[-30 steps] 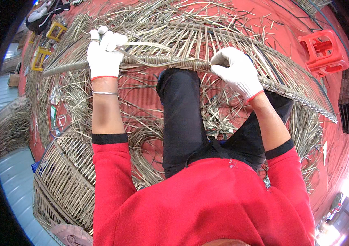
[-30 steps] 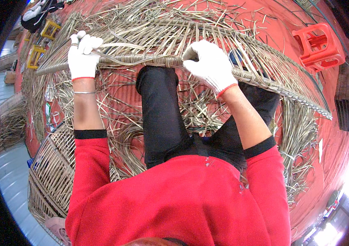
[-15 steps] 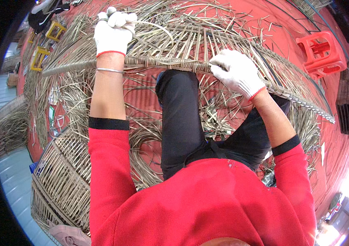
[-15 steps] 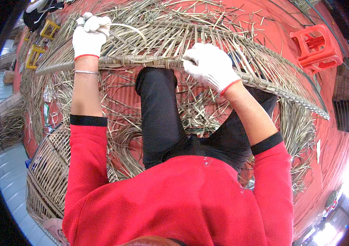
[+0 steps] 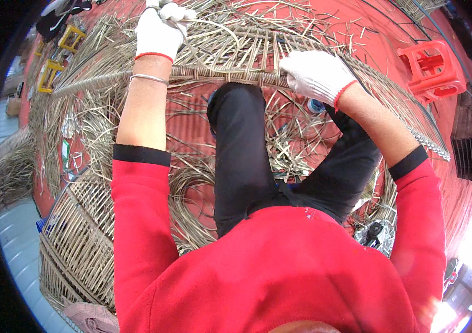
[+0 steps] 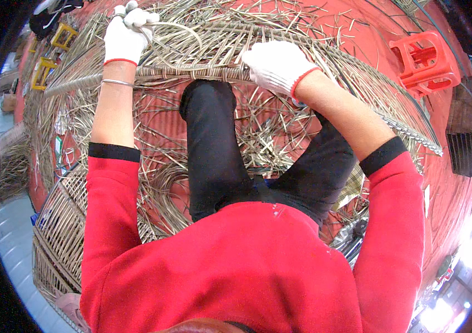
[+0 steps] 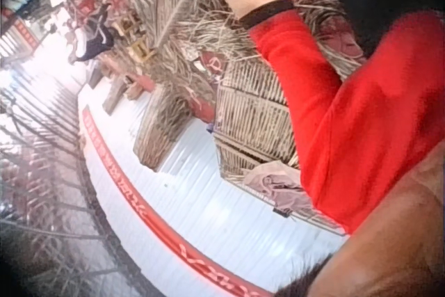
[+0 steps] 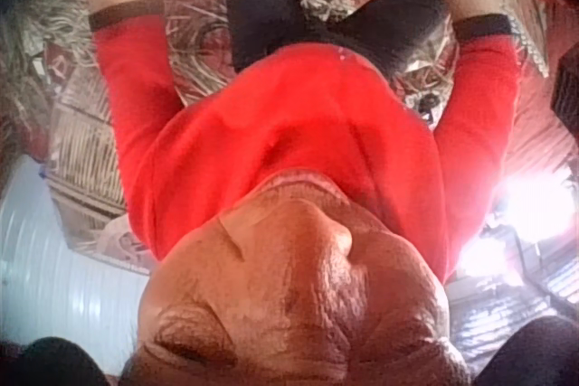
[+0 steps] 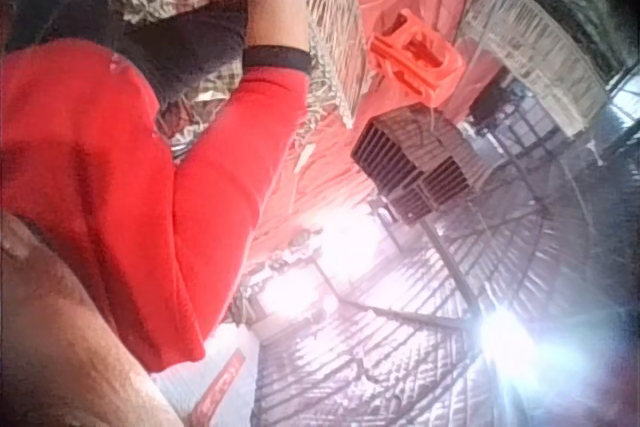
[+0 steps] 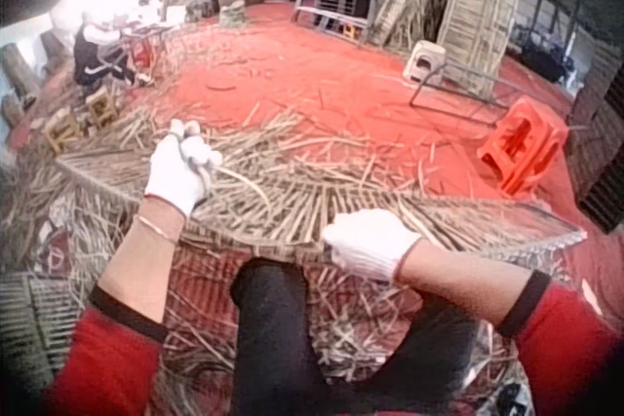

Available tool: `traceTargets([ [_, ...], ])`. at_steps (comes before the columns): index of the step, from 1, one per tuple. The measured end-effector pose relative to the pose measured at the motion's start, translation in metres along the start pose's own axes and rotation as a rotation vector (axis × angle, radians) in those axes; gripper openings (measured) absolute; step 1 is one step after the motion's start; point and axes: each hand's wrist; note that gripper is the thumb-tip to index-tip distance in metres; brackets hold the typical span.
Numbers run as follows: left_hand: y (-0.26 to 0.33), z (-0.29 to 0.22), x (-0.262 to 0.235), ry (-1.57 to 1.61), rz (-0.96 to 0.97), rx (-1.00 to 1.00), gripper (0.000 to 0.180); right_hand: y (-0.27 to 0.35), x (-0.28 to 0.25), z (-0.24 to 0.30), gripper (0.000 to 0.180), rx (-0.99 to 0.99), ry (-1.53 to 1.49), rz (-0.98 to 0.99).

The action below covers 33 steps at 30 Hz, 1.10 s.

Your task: The person sits on the floor and weaves thin plant fibers around a metal basket frame. They repeatedly thread the fibers through the frame, pull them tight, and adjust the weave pattern with gloved hands.

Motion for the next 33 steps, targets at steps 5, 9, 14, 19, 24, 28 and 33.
traceTargets([
  [5, -0.004, 0.006, -0.017, -0.113, -0.122, 0.076, 0.052, -0.009, 0.006, -0.023, 0.028, 0.005, -0.445, -0.005],
  [9, -0.017, -0.019, -0.043, 0.060, -0.060, -0.074, 0.035, -0.011, 0.000, -0.046, 0.036, 0.219, -0.997, 0.282],
  [14, -0.030, -0.020, -0.072, 0.036, -0.123, -0.042, 0.038, -0.008, 0.000, -0.037, 0.041, 0.173, -0.759, 0.191],
  [19, -0.032, -0.014, -0.070, 0.011, -0.073, -0.084, 0.039, -0.009, 0.006, -0.025, 0.045, 0.100, -0.693, 0.068],
  [24, -0.023, 0.006, -0.055, 0.077, -0.099, -0.036, 0.050, -0.013, 0.006, -0.023, 0.037, 0.204, -0.813, 0.098],
  [28, -0.016, 0.017, -0.044, 0.096, -0.064, -0.035, 0.059, -0.017, -0.001, -0.014, 0.022, 0.136, -0.275, 0.000],
  [33, -0.021, 0.010, -0.051, 0.103, -0.086, -0.062, 0.039, -0.003, -0.013, 0.007, 0.010, -0.040, 0.219, -0.183],
])
Point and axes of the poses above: each hand's wrist, its own y-axis away from the middle knuckle, its own x-axis out of the palm, z = x × y, and after that the axes turned 3 degrees about -z, right-handed
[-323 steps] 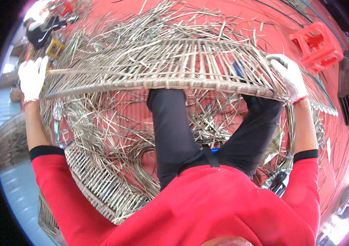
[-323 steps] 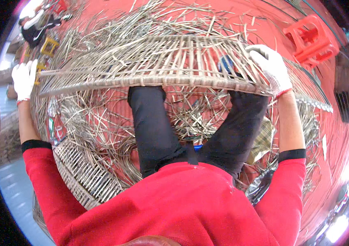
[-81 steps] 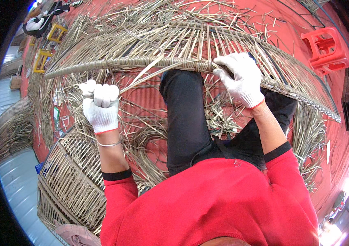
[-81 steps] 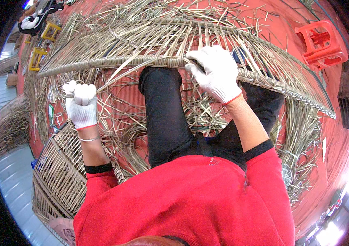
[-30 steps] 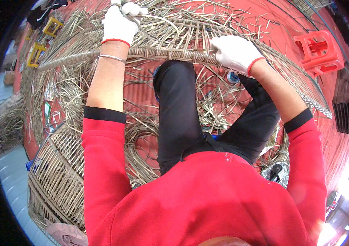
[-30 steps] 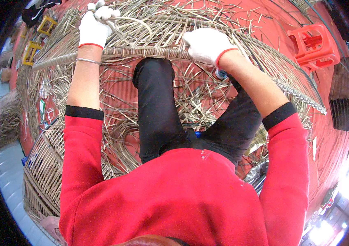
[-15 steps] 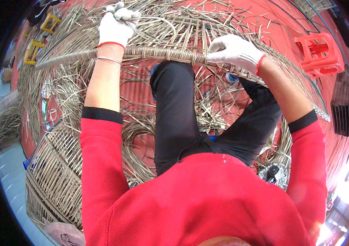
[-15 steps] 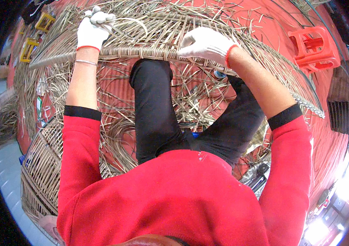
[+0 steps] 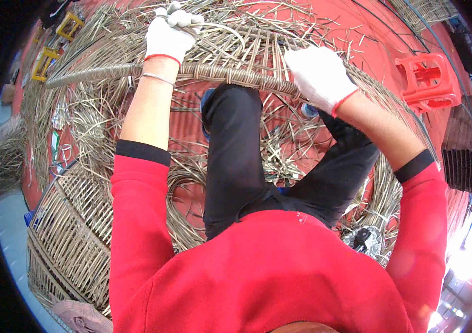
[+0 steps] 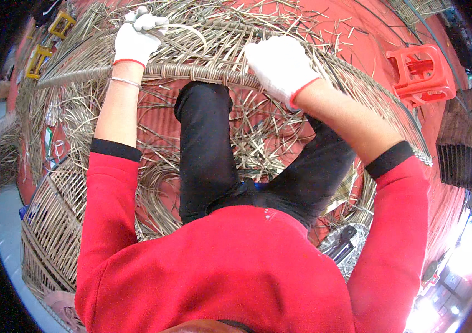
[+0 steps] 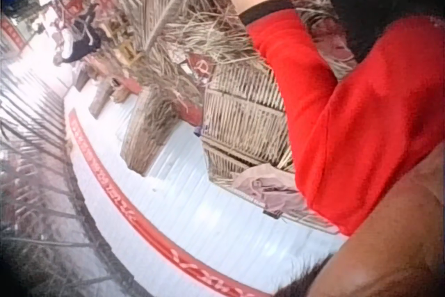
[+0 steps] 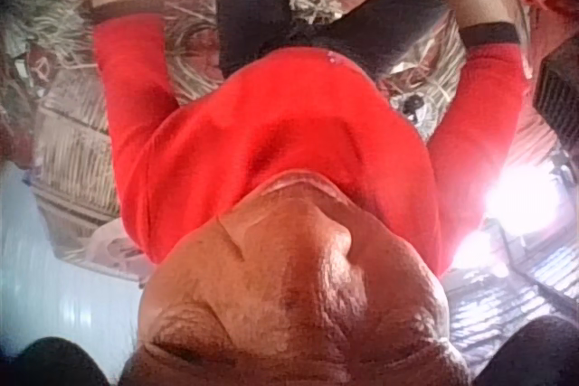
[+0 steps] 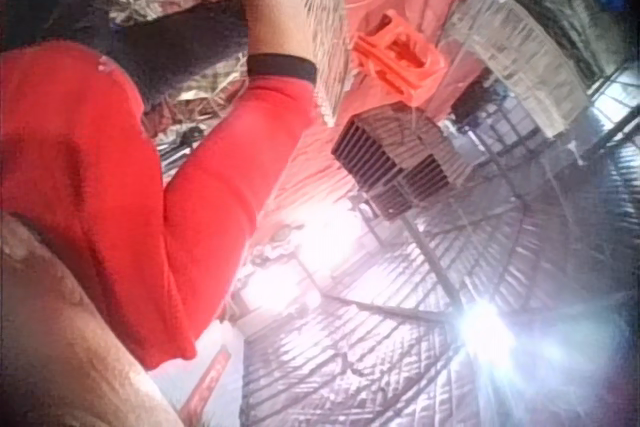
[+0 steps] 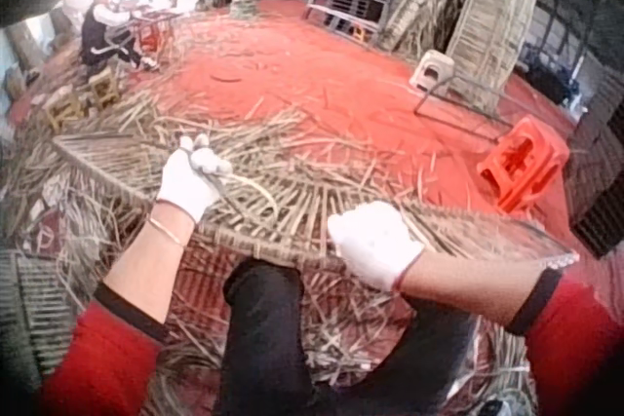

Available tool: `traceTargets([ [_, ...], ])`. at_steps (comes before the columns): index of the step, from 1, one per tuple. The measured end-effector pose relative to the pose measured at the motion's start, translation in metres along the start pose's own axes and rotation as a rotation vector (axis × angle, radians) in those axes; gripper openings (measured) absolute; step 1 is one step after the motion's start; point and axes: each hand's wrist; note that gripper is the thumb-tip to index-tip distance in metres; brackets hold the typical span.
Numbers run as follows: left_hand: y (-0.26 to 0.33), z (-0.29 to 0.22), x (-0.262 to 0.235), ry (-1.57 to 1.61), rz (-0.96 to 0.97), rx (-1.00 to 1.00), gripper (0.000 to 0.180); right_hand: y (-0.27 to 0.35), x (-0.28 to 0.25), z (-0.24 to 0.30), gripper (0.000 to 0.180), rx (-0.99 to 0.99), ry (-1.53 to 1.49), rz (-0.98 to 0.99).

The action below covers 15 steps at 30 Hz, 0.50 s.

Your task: The person sits on the floor and weaves thin plant fibers around a metal basket frame. They repeatedly thread the fibers through the frame, pull them tight, and adjust the weave pattern with gloved hands.

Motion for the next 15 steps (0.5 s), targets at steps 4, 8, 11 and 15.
traceTargets([
  [4, 0.000, -0.032, -0.034, 0.304, 0.175, -0.106, 0.032, 0.009, 0.002, 0.016, 0.011, -0.142, 0.008, -0.130],
  [8, 0.035, -0.063, -0.076, 0.212, 0.181, 0.000, 0.020, 0.021, 0.013, -0.005, 0.025, 0.127, -0.723, -0.010],
  [11, 0.074, -0.068, -0.083, 0.114, 0.159, 0.063, 0.020, 0.028, 0.029, -0.018, 0.030, 0.320, -0.998, 0.067],
  [15, 0.119, -0.062, -0.082, 0.008, 0.060, 0.122, 0.043, 0.043, 0.041, -0.014, 0.028, 0.213, -0.876, -0.012],
])
Point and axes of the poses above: each hand's wrist, its own y-axis away from the middle knuckle, its own x-axis out of the palm, z = x × y, and after that the axes turned 3 degrees about -z, right-handed
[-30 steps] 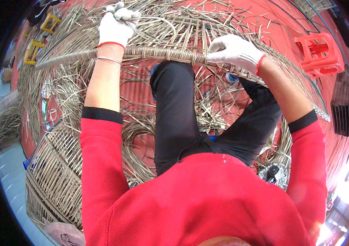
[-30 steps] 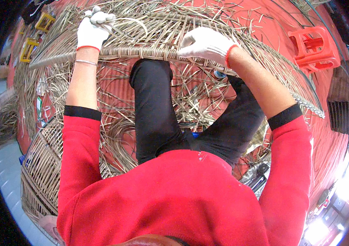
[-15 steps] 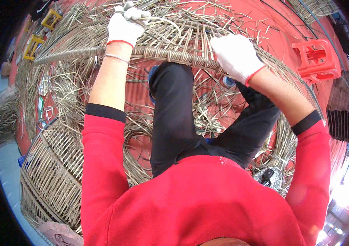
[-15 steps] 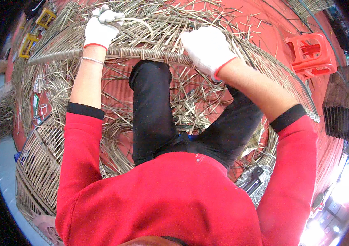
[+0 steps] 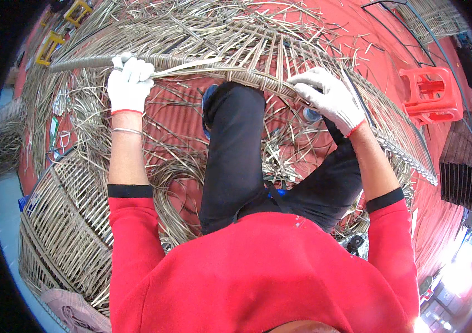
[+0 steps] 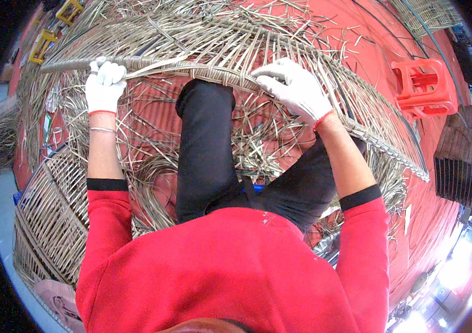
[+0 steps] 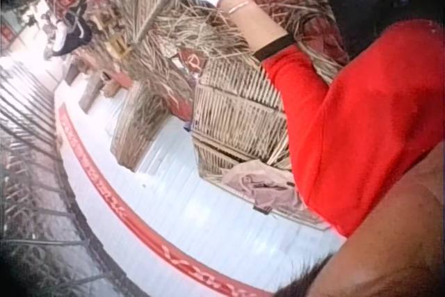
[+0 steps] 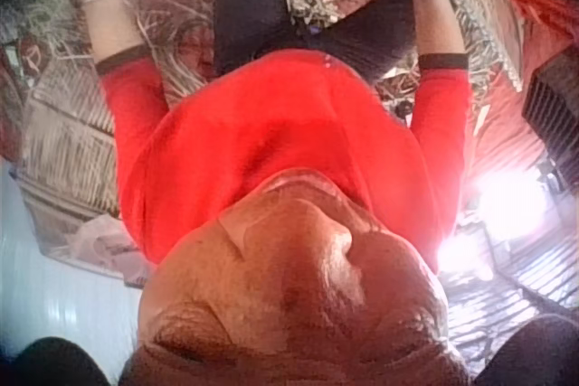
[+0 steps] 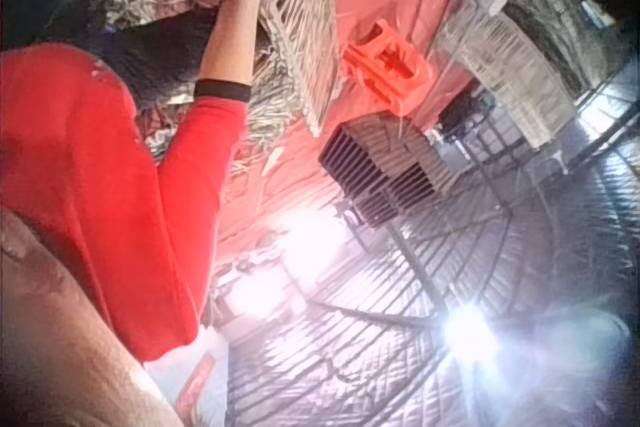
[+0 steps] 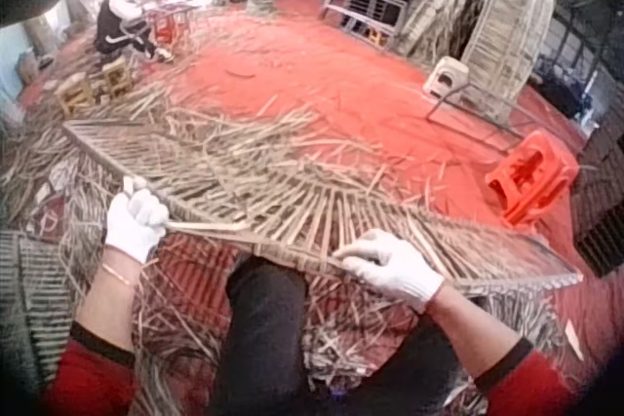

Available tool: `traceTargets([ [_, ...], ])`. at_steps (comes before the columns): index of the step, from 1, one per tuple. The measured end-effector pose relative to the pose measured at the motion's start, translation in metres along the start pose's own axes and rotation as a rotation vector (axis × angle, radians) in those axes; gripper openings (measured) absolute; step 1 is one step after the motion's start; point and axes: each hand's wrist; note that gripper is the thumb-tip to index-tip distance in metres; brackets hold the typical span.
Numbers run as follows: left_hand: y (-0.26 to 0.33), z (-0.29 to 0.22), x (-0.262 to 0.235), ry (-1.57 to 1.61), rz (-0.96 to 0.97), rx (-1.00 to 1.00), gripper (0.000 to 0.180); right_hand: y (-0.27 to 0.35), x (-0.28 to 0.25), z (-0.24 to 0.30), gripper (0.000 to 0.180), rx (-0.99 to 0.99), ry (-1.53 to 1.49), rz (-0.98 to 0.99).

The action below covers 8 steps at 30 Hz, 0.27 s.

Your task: The person sits on the floor and weaves thin plant fibers around a metal basket frame. They repeatedly thread the fibers through the frame, pull them tight, and adjust the weave pattern with gloved hands.

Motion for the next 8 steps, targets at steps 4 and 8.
traceTargets([
  [4, 0.008, 0.006, 0.002, -0.050, -0.139, 0.085, 0.043, 0.001, 0.006, 0.003, 0.026, -0.007, 0.050, -0.018],
  [8, 0.014, 0.012, 0.012, -0.233, -0.282, 0.165, 0.047, -0.002, 0.003, 0.003, 0.030, -0.012, 0.072, 0.006],
])
Point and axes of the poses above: each hand's wrist, its own y-axis away from the middle knuckle, its own x-axis out of the palm, z = x × y, and after that the axes turned 3 degrees about -z, right-handed
